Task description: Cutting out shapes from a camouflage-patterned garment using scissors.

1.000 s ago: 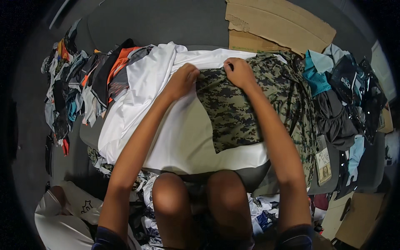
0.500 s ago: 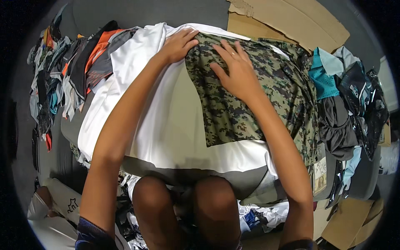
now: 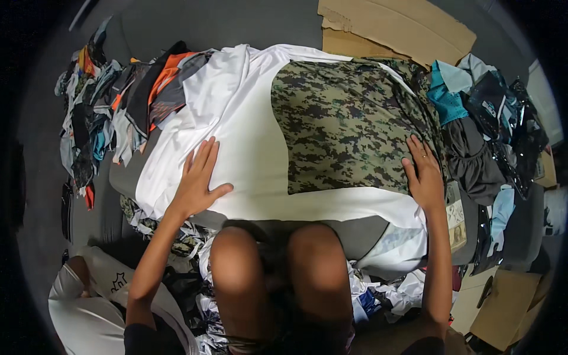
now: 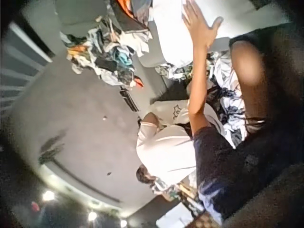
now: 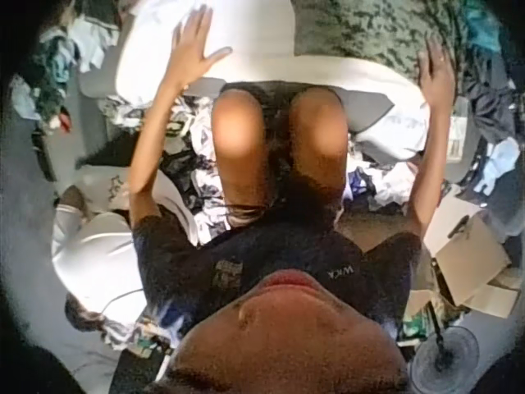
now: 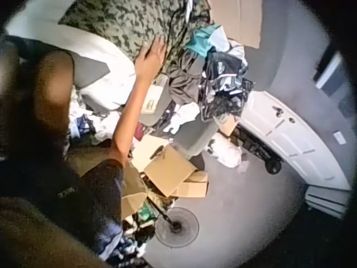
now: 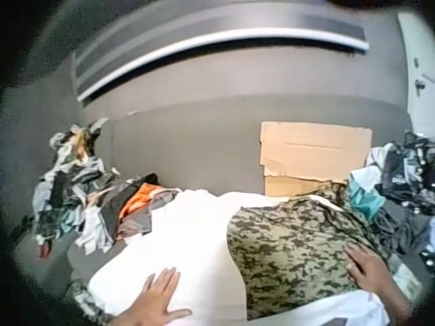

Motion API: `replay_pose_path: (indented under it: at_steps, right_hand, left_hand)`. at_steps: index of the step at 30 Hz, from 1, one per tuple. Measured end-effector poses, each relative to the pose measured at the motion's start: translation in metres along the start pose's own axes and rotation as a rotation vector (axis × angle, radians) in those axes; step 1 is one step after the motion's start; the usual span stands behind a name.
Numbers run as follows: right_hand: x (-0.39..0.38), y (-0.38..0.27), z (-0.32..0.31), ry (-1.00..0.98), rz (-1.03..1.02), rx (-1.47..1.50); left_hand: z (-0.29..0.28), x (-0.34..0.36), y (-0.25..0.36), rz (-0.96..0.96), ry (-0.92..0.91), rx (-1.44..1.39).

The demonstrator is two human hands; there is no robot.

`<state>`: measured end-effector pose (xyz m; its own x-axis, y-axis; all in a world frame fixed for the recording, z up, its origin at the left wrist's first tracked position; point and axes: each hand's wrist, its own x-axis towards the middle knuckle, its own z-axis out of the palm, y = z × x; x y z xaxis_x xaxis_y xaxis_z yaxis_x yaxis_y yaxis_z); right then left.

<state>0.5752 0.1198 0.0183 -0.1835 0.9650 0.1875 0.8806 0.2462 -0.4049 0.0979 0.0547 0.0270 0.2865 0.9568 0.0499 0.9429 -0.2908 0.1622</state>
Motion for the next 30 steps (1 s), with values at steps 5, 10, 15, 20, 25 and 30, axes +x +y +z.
replay_pose_path:
  at_steps: [5, 10, 15, 20, 25, 30]
  right_hand:
    - [-0.009, -0.011, -0.015, 0.013, -0.102, -0.050]
    - [-0.045, -0.074, -0.007, 0.246, -0.128, 0.090]
    - [-0.096, -0.108, 0.027, 0.122, -0.120, -0.089]
    - [-0.118, -0.096, 0.026, 0.088, -0.094, -0.175]
    - [-0.125, -0.099, 0.020, 0.082, -0.060, -0.140]
    - [-0.134, -0.095, 0.020, 0.072, -0.051, -0.150]
  left_hand:
    - [-0.004, -0.022, 0.002, 0.007, 0.047, 0.025]
    - [0.000, -0.034, 0.014, 0.011, 0.085, -0.013]
    - [0.013, -0.040, 0.022, 0.026, 0.101, -0.058]
    - [0.016, -0.050, 0.025, 0.043, 0.093, -0.026]
    - [0.012, -0.054, 0.027, 0.056, 0.114, 0.019]
    - [0.018, -0.060, 0.020, 0.082, 0.120, 0.025]
